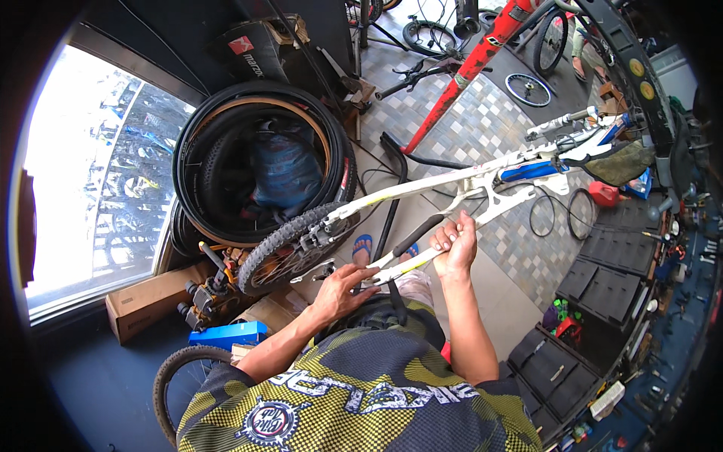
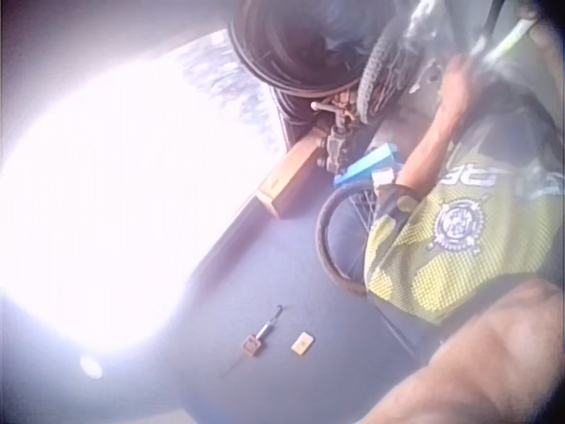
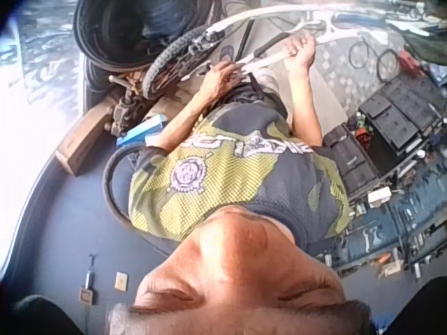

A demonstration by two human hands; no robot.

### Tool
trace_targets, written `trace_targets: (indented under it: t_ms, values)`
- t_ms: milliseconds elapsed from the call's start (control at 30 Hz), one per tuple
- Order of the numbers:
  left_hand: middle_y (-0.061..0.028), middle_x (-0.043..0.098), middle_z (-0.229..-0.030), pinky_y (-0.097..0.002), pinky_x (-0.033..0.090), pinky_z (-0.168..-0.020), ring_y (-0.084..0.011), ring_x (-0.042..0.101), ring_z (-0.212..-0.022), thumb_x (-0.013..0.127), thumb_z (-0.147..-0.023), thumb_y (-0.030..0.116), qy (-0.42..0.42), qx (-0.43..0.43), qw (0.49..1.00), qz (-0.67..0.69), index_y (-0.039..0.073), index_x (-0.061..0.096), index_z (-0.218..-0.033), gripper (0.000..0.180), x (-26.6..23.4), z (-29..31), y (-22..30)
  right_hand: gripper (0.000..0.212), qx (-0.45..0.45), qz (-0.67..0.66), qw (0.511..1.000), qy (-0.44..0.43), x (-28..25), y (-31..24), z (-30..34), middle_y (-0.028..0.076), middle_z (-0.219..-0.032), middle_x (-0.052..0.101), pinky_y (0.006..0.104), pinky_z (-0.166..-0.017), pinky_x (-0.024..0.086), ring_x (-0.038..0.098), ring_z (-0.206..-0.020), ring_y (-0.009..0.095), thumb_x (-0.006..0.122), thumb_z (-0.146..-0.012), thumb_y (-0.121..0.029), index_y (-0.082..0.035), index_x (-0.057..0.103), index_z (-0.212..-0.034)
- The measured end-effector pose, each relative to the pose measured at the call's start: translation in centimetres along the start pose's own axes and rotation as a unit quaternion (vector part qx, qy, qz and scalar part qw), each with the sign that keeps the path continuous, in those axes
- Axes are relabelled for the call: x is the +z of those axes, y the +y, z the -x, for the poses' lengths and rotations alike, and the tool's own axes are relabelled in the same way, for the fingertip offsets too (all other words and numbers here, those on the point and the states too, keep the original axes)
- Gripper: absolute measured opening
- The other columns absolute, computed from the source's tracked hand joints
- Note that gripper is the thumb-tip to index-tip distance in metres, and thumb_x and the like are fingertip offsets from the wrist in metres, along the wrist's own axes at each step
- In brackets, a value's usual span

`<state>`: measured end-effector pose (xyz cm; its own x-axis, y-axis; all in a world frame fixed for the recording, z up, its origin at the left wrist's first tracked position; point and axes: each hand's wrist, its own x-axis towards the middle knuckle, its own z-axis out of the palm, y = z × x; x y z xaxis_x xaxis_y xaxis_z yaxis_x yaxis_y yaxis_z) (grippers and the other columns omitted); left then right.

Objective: The person cleans a white bicycle fork with a black cloth, wiping the stanchions and crown area repeatedly. The person then places the fork onto a bicycle frame mounted on a stand and briefly handles a small metal part before returning to the fork.

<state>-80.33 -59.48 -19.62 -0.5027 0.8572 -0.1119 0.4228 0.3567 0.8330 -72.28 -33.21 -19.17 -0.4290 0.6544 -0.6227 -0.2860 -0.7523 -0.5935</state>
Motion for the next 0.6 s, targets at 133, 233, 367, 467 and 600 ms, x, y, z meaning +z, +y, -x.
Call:
trace_targets:
  t_ms: [133,233,367,467,600]
  values:
    - [-0.0157,0.071,-0.110,-0.0439,0.059,-0.089,-0.0341,0.071,-0.104,0.084,-0.088,0.023,-0.028,0.002,0.996,0.086,0.003,0.070,-0.120,0.040,-0.1,-0.4,-1.4,0.032,0.004,0.017,1.000,-0.006,0.0,1.0,0.3,-0.006,-0.056,0.030,0.0281,-0.043,0.028,0.028,-0.043,0.009,0.055,-0.105,-0.036,-0.020,0.038,-0.082]
    - [-0.0158,0.071,-0.113,-0.0436,0.059,-0.092,-0.0342,0.071,-0.107,0.085,-0.087,0.023,-0.039,0.018,0.994,0.099,0.001,0.068,-0.118,0.042,-0.1,-0.6,-2.4,0.035,0.000,0.012,1.000,-0.007,0.0,1.3,0.3,-0.006,-0.056,0.029,0.0277,-0.042,0.028,0.028,-0.043,0.008,0.055,-0.105,-0.036,-0.020,0.037,-0.080]
    - [-0.0164,0.071,-0.116,-0.0436,0.058,-0.093,-0.0348,0.071,-0.109,0.085,-0.086,0.024,-0.049,0.041,0.991,0.121,0.001,0.067,-0.120,0.045,-0.2,-0.7,-3.2,0.036,-0.001,0.007,1.000,0.005,-0.2,1.5,-0.1,-0.007,-0.055,0.029,0.0266,-0.041,0.028,0.028,-0.042,0.008,0.056,-0.105,-0.036,-0.021,0.038,-0.078]
    - [-0.0172,0.070,-0.118,-0.0438,0.058,-0.093,-0.0353,0.070,-0.110,0.086,-0.086,0.023,-0.056,0.038,0.990,0.126,0.001,0.066,-0.122,0.047,-0.1,-0.7,-3.6,0.036,-0.002,0.008,1.000,0.006,-0.5,1.7,-0.6,-0.008,-0.055,0.030,0.0258,-0.040,0.027,0.028,-0.042,0.007,0.057,-0.105,-0.036,-0.021,0.039,-0.078]
    - [-0.0179,0.069,-0.118,-0.0439,0.058,-0.092,-0.0359,0.069,-0.109,0.086,-0.085,0.019,-0.046,0.031,0.988,0.142,0.001,0.063,-0.123,0.048,0.2,-0.4,-4.0,0.036,0.008,-0.020,1.000,-0.007,-0.8,2.1,-1.3,-0.008,-0.054,0.030,0.0256,-0.039,0.027,0.028,-0.041,0.007,0.058,-0.104,-0.036,-0.021,0.040,-0.078]
